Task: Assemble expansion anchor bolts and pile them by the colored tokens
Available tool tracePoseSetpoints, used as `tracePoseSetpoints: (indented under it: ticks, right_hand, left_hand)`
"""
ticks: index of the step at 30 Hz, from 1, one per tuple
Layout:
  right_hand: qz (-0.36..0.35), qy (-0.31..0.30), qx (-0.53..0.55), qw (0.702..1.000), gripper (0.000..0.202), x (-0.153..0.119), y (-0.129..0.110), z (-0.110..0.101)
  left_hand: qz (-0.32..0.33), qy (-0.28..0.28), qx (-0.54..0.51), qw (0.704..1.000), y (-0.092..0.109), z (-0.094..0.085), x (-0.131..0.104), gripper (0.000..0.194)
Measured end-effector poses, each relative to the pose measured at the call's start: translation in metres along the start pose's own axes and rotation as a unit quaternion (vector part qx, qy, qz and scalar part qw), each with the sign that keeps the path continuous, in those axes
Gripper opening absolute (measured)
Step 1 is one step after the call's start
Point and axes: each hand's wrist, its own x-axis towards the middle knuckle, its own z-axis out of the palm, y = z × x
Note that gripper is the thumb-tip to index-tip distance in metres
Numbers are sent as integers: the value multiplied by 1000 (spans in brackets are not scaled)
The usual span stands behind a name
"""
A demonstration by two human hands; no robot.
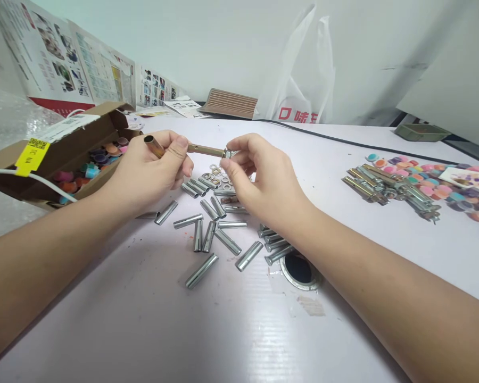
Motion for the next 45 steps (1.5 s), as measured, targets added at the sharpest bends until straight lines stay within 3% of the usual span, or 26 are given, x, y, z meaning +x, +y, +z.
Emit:
tracePoseSetpoints:
  ticks: [6,16,20,27,32,39,45]
  right_hand:
    - [-15,14,-25,999,17,1,3,-3]
    - [4,-7,-5,1000,21,2,-3,-2]
    - [-42,11,9,999,15,2,1,-1]
    - [-111,52,-69,990,19,-1,0,-4]
    - [-65,22,-81,994,17,0,-6,-6]
    - [-38,-10,-9,999,17,1,3,-3]
    - [-121,8,-4,993,33,-4,0,-1]
  left_hand:
    - [-10,-23,-28,999,4,3,-2,30]
    - [10,-7,-2,1000,7,2,-3,30]
    - [22,-11,18,1000,7,1,-4,26]
    - [28,-35,11,999,4,-1,-3,36]
    - [28,-50,-14,998,4,-1,-3,30]
    - [60,-36,-32,997,3,-3,-2,30]
    - [41,-30,-62,997,1,-3,0,27]
